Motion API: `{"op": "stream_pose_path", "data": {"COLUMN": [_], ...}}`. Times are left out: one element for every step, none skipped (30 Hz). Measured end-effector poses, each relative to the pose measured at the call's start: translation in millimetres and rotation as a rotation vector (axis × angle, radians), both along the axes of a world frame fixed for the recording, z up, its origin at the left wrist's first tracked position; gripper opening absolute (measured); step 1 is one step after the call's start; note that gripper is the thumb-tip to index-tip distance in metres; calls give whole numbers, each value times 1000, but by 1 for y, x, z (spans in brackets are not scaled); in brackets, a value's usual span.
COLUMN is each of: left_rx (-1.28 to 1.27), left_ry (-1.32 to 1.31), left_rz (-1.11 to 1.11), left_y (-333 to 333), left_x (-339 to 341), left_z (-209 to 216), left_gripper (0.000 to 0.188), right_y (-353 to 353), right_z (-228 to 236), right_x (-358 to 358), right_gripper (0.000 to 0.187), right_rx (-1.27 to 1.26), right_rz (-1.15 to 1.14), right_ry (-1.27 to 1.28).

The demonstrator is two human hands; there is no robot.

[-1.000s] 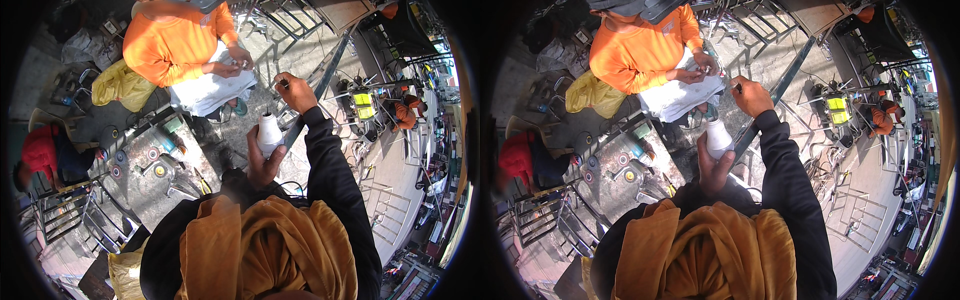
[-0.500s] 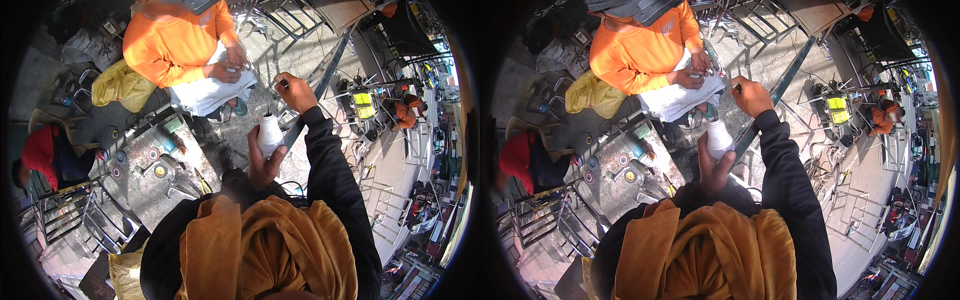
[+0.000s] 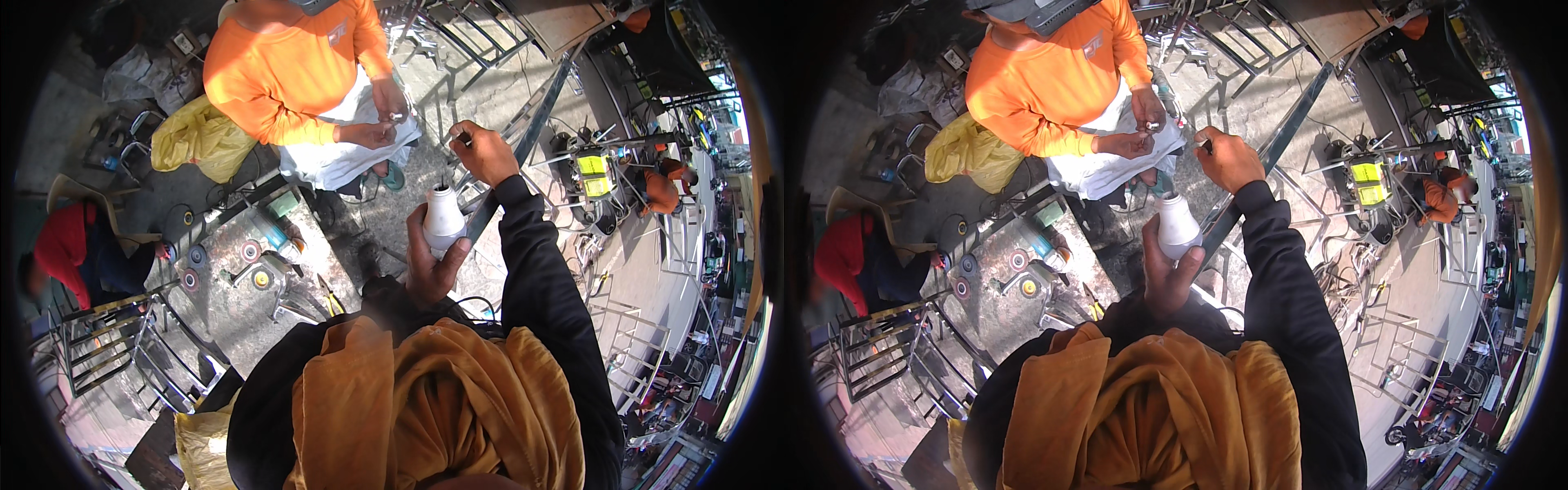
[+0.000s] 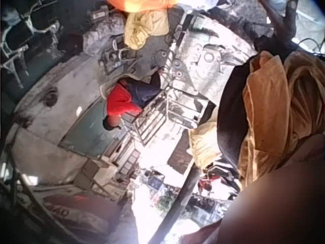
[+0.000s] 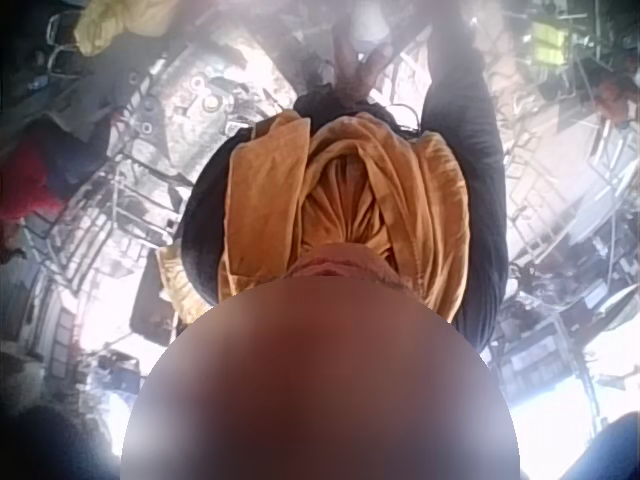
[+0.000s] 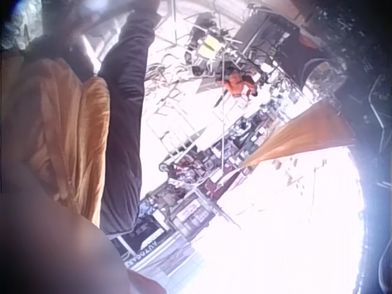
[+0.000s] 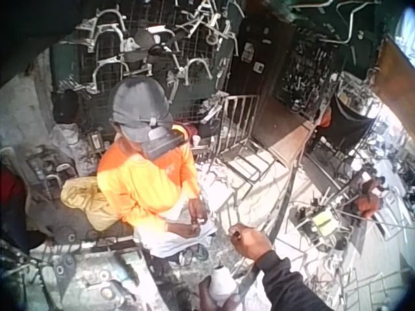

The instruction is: The person holds a white LED bulb and uses a small metal ring to secure the base. They repeatedly insert and remove the ring, then reattach the metal screw base to the bulb. The task is performed by hand without additional tools.

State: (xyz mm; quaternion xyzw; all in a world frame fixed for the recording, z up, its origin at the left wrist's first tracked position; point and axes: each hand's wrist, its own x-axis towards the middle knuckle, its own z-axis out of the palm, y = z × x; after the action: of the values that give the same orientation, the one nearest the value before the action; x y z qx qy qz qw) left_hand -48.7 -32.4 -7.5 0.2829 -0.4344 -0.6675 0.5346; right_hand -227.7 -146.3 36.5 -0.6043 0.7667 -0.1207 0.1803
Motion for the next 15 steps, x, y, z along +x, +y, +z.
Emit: {"op": "stream_pose_path", "data": {"left_rx": [-4,-4,-1,6,12,-3,-10,-16,-19,-14,-13,-9,-2,3,10], "left_ry": [0,2,5,11,18,4,-12,-28,-13,-2,21,30,48,72,80], "left_rz": [1,4,4,5,5,4,3,5,13,19,29,40,55,81,102], "left_y": [0,0,0,1,1,-1,-1,0,-1,0,1,1,2,2,1], "left_x": [0,0,0,-1,-1,-2,-2,-2,-3,-3,-3,-5,-5,-6,-7], "left_z": [0,0,0,-1,-1,-2,-3,-3,-4,-4,-4,-4,-4,-4,-3], "left_gripper": [70,71,71,71,71,71,71,71,71,71,71,70,70,70,68], "right_y": [0,0,0,1,2,3,4,4,-1,-3,-9,-17,-23,-30,-38], "right_z": [1,2,3,3,3,2,0,-3,-6,-11,-16,-24,-33,-42,-51], "right_x": [1,2,3,4,5,7,8,9,9,10,10,12,14,17,19], "right_gripper": [26,27,29,30,31,31,32,34,35,37,38,39,40,40,40], "right_rx": [-4,10,24,37,23,4,-4,34,65,93,95,86,72,50,78], "right_rz": [3,3,4,4,63,119,180,227,282,340,399,466,537,611,629], "right_ry": [7,11,17,23,82,144,199,215,231,238,225,257,281,302,355]}}
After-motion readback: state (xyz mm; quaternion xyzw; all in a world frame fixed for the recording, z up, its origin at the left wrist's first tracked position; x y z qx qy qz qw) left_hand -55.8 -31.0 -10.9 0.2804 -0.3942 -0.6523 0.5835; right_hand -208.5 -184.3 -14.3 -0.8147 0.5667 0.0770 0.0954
